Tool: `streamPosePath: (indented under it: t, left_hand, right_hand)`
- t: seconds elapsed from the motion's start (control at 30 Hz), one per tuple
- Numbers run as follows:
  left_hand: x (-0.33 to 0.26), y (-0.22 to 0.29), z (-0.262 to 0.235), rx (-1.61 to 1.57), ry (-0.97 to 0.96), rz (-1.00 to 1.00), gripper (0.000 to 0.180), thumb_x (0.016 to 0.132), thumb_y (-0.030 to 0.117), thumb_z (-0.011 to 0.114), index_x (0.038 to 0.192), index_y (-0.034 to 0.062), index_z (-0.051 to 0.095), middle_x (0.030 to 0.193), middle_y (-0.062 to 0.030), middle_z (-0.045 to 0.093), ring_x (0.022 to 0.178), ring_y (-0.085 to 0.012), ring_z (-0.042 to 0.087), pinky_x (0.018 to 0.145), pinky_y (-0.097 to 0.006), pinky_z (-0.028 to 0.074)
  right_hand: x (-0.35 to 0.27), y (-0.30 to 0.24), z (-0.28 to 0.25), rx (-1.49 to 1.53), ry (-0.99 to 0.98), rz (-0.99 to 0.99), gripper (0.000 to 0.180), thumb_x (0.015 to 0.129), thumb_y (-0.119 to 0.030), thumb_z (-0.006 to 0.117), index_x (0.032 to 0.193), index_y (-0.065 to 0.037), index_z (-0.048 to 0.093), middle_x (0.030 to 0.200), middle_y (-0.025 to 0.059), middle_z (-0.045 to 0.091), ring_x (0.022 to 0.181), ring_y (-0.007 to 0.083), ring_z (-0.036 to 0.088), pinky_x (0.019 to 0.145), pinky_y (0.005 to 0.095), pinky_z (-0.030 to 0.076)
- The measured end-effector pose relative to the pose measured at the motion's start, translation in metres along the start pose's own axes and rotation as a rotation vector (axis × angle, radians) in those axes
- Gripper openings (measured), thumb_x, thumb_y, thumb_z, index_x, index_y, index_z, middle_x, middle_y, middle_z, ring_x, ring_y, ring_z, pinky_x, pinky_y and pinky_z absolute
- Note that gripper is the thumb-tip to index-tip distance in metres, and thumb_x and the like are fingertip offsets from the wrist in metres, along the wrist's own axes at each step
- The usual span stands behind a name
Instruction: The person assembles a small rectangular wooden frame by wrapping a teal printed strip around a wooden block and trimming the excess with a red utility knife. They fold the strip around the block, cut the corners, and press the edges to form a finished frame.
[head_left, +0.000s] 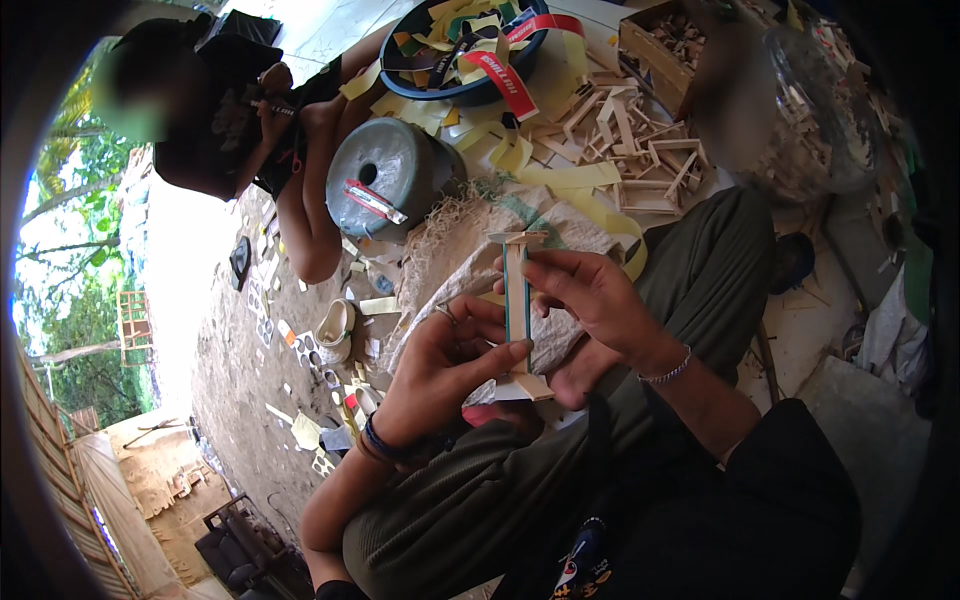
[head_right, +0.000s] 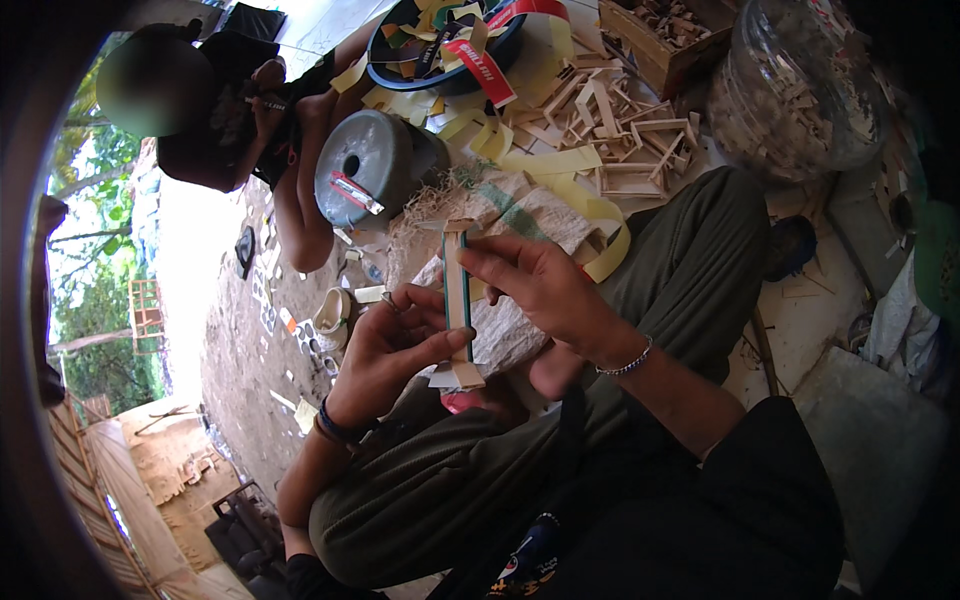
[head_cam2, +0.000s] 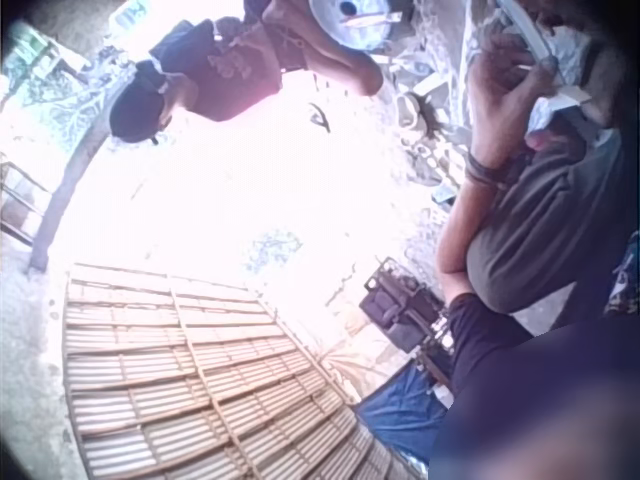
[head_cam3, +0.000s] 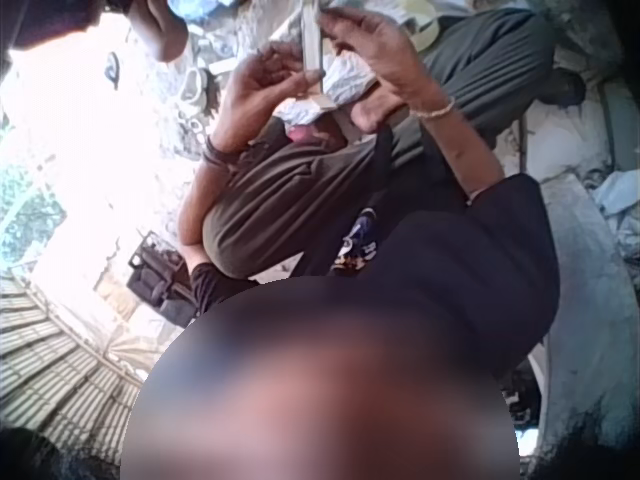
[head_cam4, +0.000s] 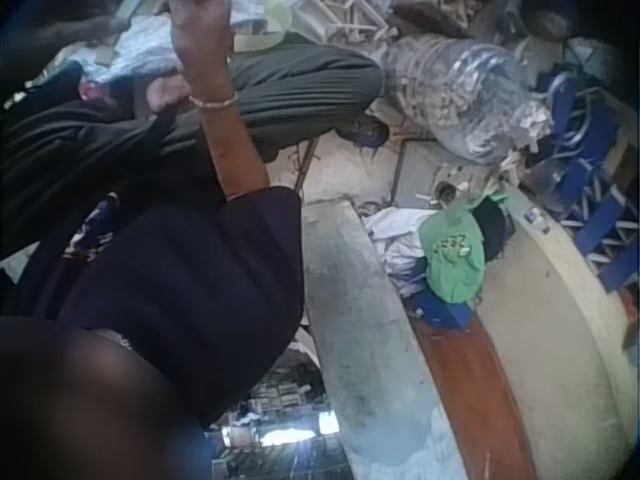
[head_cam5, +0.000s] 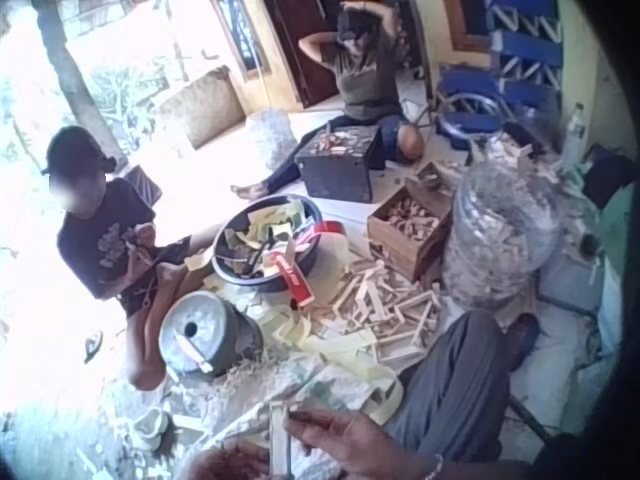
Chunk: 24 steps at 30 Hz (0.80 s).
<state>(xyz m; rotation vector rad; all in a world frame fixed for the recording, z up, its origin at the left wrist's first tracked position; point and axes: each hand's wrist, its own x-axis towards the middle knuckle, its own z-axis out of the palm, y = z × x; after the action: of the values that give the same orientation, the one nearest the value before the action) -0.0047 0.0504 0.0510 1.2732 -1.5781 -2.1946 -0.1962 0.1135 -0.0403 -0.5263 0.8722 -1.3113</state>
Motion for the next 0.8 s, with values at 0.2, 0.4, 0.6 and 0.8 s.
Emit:
streamPosePath:
  t: [0.2, 0.4, 0.6, 0.8]
  left_hand:
    - [0.002, -0.003, 0.000, 0.113, -0.025, 0.023, 0.026, 0.091, 0.000, 0.073, 0.110, 0.0025, 0.055, 0.099, -0.0045, 0.069, 0.092, -0.0105, 0.069, 0.078, -0.025, 0.057]
    - [0.002, -0.003, 0.000, 0.079, -0.037, 0.016, 0.026, 0.091, 0.001, 0.073, 0.110, 0.0021, 0.055, 0.099, -0.0044, 0.069, 0.092, -0.0106, 0.069, 0.080, -0.025, 0.057]
    - [0.001, -0.002, 0.000, 0.012, -0.009, 0.016, 0.028, 0.091, 0.002, 0.074, 0.112, 0.0020, 0.055, 0.099, -0.0038, 0.069, 0.092, -0.0102, 0.069, 0.080, -0.025, 0.057]
    - [0.000, 0.000, 0.001, -0.005, -0.034, -0.009, 0.026, 0.091, 0.001, 0.073, 0.110, 0.0027, 0.055, 0.100, -0.0034, 0.069, 0.092, -0.0099, 0.069, 0.080, -0.025, 0.057]
  right_hand:
    - [-0.001, 0.000, 0.005, -0.017, -0.007, -0.114, 0.030, 0.100, -0.023, 0.065, 0.119, 0.000, 0.069, 0.093, -0.0044, 0.066, 0.083, 0.0019, 0.054, 0.077, 0.0211, 0.046]
    - [0.003, 0.003, 0.005, -0.023, 0.048, -0.030, 0.031, 0.100, -0.025, 0.066, 0.121, -0.003, 0.070, 0.095, -0.0044, 0.067, 0.083, 0.0022, 0.054, 0.078, 0.0207, 0.047]
    - [-0.001, 0.000, 0.000, 0.131, 0.028, 0.022, 0.032, 0.100, -0.023, 0.065, 0.126, -0.004, 0.068, 0.103, -0.0017, 0.070, 0.089, 0.0034, 0.059, 0.077, 0.0232, 0.049]
    - [-0.002, -0.001, -0.005, 0.304, 0.037, 0.112, 0.031, 0.101, -0.021, 0.064, 0.127, -0.005, 0.067, 0.112, 0.0012, 0.072, 0.098, 0.0071, 0.064, 0.081, 0.0269, 0.051]
